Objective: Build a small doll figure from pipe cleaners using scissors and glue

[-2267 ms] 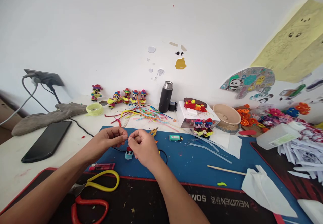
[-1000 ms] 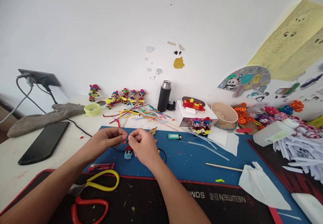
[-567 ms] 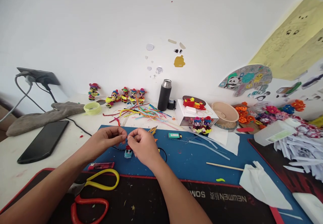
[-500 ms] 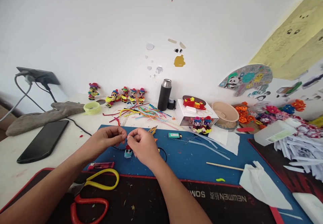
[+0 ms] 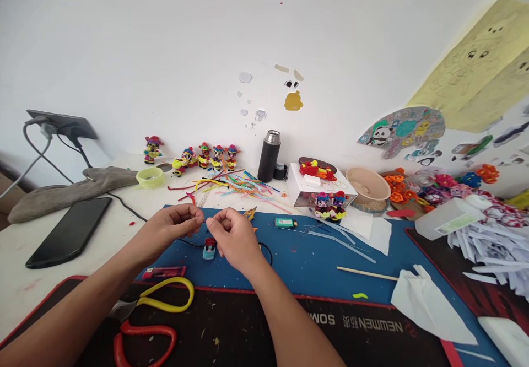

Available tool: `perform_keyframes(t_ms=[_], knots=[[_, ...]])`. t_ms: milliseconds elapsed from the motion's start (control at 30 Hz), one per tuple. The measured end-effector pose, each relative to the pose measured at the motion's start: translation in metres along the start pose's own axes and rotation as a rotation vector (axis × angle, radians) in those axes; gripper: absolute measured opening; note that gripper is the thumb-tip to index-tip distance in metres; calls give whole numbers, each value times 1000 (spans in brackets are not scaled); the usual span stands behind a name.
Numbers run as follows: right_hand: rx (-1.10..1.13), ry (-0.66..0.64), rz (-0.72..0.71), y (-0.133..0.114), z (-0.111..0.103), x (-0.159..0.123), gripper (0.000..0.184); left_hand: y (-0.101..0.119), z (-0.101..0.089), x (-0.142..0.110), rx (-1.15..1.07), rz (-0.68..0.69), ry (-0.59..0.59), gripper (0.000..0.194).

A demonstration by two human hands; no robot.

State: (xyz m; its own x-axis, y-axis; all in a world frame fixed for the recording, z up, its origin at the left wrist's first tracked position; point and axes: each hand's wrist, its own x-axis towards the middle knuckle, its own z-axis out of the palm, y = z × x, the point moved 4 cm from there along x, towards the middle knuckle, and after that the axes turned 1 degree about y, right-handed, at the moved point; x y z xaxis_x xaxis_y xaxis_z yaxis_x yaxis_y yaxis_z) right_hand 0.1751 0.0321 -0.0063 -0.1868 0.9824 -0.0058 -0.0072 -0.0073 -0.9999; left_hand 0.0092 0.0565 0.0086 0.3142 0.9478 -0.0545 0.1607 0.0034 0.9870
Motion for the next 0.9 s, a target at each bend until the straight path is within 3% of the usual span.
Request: perform_keyframes(t_ms=[900], knots=[[7, -1, 18, 3, 3, -1, 12, 2, 2, -2, 73, 1, -41, 34]])
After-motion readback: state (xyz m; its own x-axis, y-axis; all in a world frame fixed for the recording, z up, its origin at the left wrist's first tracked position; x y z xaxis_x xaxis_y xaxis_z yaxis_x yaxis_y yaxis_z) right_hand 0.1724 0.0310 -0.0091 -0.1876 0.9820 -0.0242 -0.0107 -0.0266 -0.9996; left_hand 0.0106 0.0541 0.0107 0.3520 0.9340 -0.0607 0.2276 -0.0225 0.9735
